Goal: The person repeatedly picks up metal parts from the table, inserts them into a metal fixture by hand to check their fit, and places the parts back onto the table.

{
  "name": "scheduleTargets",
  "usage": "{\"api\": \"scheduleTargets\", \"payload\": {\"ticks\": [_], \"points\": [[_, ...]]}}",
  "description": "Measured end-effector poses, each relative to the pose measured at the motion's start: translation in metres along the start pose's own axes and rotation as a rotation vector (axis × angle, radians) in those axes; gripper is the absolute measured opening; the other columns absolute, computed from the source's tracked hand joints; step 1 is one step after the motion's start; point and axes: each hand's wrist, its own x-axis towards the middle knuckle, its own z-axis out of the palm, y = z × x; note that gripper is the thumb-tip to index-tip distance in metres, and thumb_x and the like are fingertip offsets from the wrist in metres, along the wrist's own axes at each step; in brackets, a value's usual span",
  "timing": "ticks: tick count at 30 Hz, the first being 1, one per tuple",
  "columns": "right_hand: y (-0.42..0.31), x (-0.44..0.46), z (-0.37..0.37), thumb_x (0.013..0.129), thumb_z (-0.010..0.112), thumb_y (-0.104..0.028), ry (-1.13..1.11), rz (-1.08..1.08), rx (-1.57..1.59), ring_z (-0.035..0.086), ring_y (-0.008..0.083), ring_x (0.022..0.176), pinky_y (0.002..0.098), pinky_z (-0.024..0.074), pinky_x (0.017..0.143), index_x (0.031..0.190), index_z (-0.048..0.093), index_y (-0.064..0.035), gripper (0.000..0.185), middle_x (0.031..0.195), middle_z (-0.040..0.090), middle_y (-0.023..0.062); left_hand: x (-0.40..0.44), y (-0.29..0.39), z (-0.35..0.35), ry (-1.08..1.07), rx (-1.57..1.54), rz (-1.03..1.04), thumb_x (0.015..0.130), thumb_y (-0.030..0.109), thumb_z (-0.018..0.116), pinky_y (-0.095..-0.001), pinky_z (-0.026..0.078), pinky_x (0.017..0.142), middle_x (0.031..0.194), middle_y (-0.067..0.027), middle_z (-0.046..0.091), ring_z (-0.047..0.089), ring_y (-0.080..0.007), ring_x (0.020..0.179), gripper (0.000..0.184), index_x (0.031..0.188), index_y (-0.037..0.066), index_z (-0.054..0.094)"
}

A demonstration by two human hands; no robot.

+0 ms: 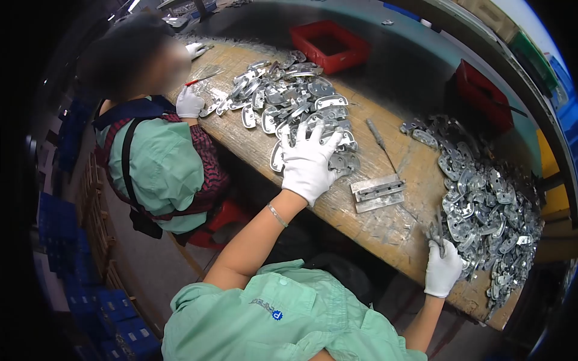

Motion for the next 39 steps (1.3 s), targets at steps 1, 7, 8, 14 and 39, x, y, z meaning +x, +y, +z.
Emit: {"api": "scheduleTargets", "payload": {"ticks": [1, 7, 8, 14, 39], "points": [[0.0, -0.001, -0.003, 0.093, 0.077, -0.008, -0.015, 0.073, 0.158, 0.072, 0.017, 0.071, 0.0317, 0.0547, 0.069, 0.106, 0.078, 0.0007, 0.016, 0.086, 0.079, 0.011, 0.002, 0.0, 0.002, 0.01, 0.01, -0.01, 0.081, 0.066, 0.08, -0.0693, 0.016, 0.125, 0.163, -0.0153, 0.048, 0.037, -0.0413, 0.152, 0.09, 0.159, 0.032, 0.051], [-0.029, -0.001, -0.012, 0.094, 0.075, -0.003, -0.148, -0.006, 0.395, 0.07, 0.0103, 0.075, 0.0276, 0.0554, 0.069, 0.106, 0.077, 0.0055, 0.015, 0.089, 0.077, 0.0083, 0.024, -0.005, 0.005, 0.002, 0.03, -0.069, 0.078, 0.066, 0.082, -0.0683, 0.023, 0.123, 0.167, -0.0116, 0.042, 0.033, -0.04, 0.155, 0.093, 0.158, 0.031, 0.051], [-0.04, -0.001, -0.011, 0.093, 0.076, -0.004, -0.161, -0.089, 0.37, 0.071, 0.0115, 0.074, 0.0281, 0.0552, 0.068, 0.105, 0.078, 0.0049, 0.015, 0.087, 0.077, 0.0093, 0.025, -0.006, 0.004, -0.004, 0.046, -0.062, 0.076, 0.066, 0.084, -0.0675, 0.023, 0.123, 0.169, -0.0134, 0.04, 0.03, -0.0389, 0.157, 0.097, 0.159, 0.029, 0.05], [-0.103, 0.044, 0.005, 0.091, 0.072, -0.026, -0.475, -0.339, 0.086, 0.073, 0.0401, 0.085, 0.0457, 0.0576, 0.078, 0.106, 0.081, -0.0098, 0.024, 0.091, 0.075, 0.021, -0.006, 0.011, -0.033, 0.12, -0.015, 0.112, 0.07, 0.058, 0.09, -0.059, 0.024, 0.126, 0.166, -0.0186, 0.041, 0.032, -0.0417, 0.154, 0.106, 0.16, 0.022, 0.048], [-0.083, 0.019, 0.028, 0.108, 0.063, -0.016, -0.434, 0.338, 1.003, 0.032, -0.0011, 0.053, 0.0203, 0.02, 0.047, 0.135, 0.067, 0.0012, 0.032, 0.072, 0.045, -0.0117, -0.058, 0.079, -0.009, 0.112, -0.298, 0.307, 0.087, 0.034, 0.08, -0.047, 0.048, 0.073, 0.084, -0.0083, 0.061, 0.061, -0.0324, 0.083, 0.029, 0.093, 0.011, 0.064]]}}
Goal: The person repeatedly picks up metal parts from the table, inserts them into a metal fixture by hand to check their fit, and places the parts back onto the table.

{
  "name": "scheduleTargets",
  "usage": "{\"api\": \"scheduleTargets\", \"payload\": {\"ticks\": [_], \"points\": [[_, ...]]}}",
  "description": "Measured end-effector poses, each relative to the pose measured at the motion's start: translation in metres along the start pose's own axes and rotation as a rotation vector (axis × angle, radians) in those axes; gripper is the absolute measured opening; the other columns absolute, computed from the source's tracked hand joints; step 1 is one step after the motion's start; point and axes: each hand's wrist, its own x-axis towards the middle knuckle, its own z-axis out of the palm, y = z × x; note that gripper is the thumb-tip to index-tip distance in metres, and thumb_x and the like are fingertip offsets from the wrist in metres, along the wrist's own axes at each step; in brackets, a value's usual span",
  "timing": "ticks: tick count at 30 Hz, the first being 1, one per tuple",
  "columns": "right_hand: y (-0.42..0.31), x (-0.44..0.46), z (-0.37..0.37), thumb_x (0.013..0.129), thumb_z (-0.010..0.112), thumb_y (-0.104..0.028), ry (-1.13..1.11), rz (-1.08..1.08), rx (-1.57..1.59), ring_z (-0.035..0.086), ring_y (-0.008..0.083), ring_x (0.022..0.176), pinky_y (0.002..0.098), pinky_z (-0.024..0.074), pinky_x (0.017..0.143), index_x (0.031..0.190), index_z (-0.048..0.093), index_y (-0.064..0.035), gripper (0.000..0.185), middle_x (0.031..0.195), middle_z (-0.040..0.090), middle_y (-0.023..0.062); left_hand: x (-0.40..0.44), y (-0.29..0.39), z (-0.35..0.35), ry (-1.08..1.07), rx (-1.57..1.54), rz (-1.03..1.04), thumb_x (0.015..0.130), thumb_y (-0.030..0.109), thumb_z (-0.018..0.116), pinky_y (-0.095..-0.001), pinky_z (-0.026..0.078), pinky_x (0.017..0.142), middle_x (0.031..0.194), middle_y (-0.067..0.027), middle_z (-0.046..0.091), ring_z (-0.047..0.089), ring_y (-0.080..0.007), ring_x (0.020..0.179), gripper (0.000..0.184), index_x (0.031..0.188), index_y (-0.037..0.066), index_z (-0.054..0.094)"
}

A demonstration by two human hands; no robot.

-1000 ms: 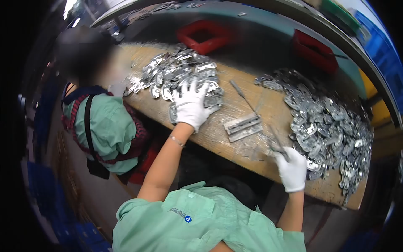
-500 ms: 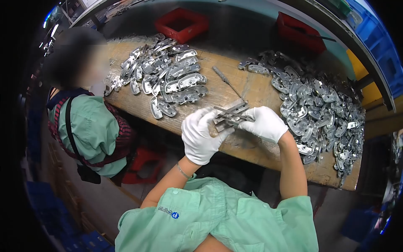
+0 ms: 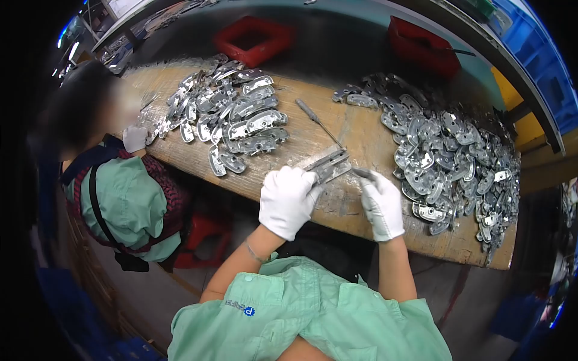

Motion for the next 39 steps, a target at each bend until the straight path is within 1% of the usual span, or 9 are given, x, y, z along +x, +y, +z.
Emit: {"api": "scheduleTargets", "payload": {"ticks": [7, 9, 10, 11, 14, 17, 20, 27, 39], "points": [[0.003, -0.026, -0.027, 0.107, 0.062, -0.011, 0.109, -0.012, -0.077, 0.034, -0.0009, 0.055, 0.02, 0.0233, 0.049, 0.135, 0.067, 0.0036, 0.032, 0.073, 0.047, -0.0109, 0.015, 0.0, 0.025, 0.097, -0.119, -0.044, 0.077, 0.024, 0.086, -0.048, 0.047, 0.069, 0.084, -0.0063, 0.06, 0.061, -0.0315, 0.081, 0.022, 0.088, 0.013, 0.07], [0.006, -0.031, -0.034, 0.108, 0.061, -0.011, 0.2, 0.001, -0.109, 0.031, -0.0009, 0.052, 0.0195, 0.0217, 0.048, 0.134, 0.067, 0.0037, 0.031, 0.068, 0.043, -0.0118, 0.014, 0.001, 0.03, 0.111, -0.133, -0.051, 0.076, 0.025, 0.089, -0.0475, 0.048, 0.073, 0.089, -0.0069, 0.062, 0.062, -0.0316, 0.085, 0.033, 0.1, 0.011, 0.072], [0.012, -0.028, -0.042, 0.107, 0.056, -0.007, 0.185, -0.023, -0.166, 0.033, -0.0006, 0.056, 0.0184, 0.0265, 0.051, 0.14, 0.065, 0.0032, 0.036, 0.082, 0.062, -0.0056, 0.016, 0.002, 0.032, 0.226, -0.065, -0.084, 0.078, 0.028, 0.088, -0.0467, 0.049, 0.076, 0.097, -0.0077, 0.063, 0.062, -0.0311, 0.089, 0.038, 0.106, 0.009, 0.07], [0.015, -0.029, -0.041, 0.107, 0.056, -0.007, 0.182, -0.016, -0.167, 0.033, -0.0006, 0.056, 0.0184, 0.0265, 0.051, 0.14, 0.065, 0.0032, 0.036, 0.082, 0.062, -0.0056, 0.018, 0.002, 0.033, 0.341, 0.005, -0.121, 0.08, 0.03, 0.088, -0.046, 0.05, 0.079, 0.104, -0.0085, 0.064, 0.063, -0.0306, 0.094, 0.044, 0.112, 0.008, 0.068], [-0.008, -0.029, -0.015, 0.104, 0.056, -0.004, 0.104, -0.188, -0.262, 0.041, 0.0011, 0.065, 0.0207, 0.0409, 0.059, 0.155, 0.056, -0.0044, 0.051, 0.093, 0.071, -0.0055, 0.021, -0.003, 0.031, 0.029, 0.01, -0.147, 0.08, 0.038, 0.087, -0.0459, 0.051, 0.081, 0.103, -0.0108, 0.067, 0.064, -0.0314, 0.094, 0.056, 0.119, 0.004, 0.066], [-0.004, -0.017, -0.009, 0.099, 0.06, -0.007, 0.015, -0.383, -0.805, 0.063, 0.0193, 0.059, 0.0324, 0.052, 0.063, 0.156, 0.058, -0.0229, 0.059, 0.081, 0.075, 0.0152, 0.023, -0.001, 0.029, -0.058, 0.015, -0.137, 0.081, 0.04, 0.086, -0.0463, 0.052, 0.082, 0.102, -0.013, 0.068, 0.065, -0.0333, 0.093, 0.056, 0.119, 0.002, 0.067], [0.009, -0.01, -0.006, 0.095, 0.063, -0.007, 0.107, -0.619, -1.07, 0.069, 0.0316, 0.063, 0.0427, 0.0549, 0.062, 0.151, 0.063, -0.028, 0.059, 0.075, 0.069, 0.019, 0.023, -0.006, 0.03, -0.061, 0.055, -0.111, 0.084, 0.042, 0.082, -0.0451, 0.051, 0.078, 0.096, -0.0095, 0.065, 0.065, -0.0302, 0.092, 0.047, 0.11, 0.007, 0.065], [0.016, -0.009, 0.019, 0.095, 0.064, -0.009, 0.188, -0.578, -1.495, 0.067, 0.0346, 0.056, 0.0471, 0.0532, 0.055, 0.148, 0.064, -0.0257, 0.056, 0.068, 0.067, 0.0147, 0.02, -0.007, 0.036, -0.035, 0.04, -0.091, 0.086, 0.04, 0.081, -0.0459, 0.048, 0.076, 0.093, -0.0102, 0.065, 0.063, -0.0321, 0.088, 0.045, 0.11, 0.006, 0.065], [0.013, -0.002, -0.003, 0.093, 0.065, -0.011, 0.182, -0.595, -1.328, 0.068, 0.0359, 0.059, 0.0489, 0.0541, 0.059, 0.148, 0.064, -0.0286, 0.058, 0.069, 0.068, 0.0163, 0.015, -0.014, 0.023, -0.108, -0.061, -0.044, 0.084, 0.031, 0.081, -0.0467, 0.048, 0.077, 0.095, -0.0101, 0.063, 0.063, -0.0314, 0.092, 0.034, 0.103, 0.009, 0.064]]}}
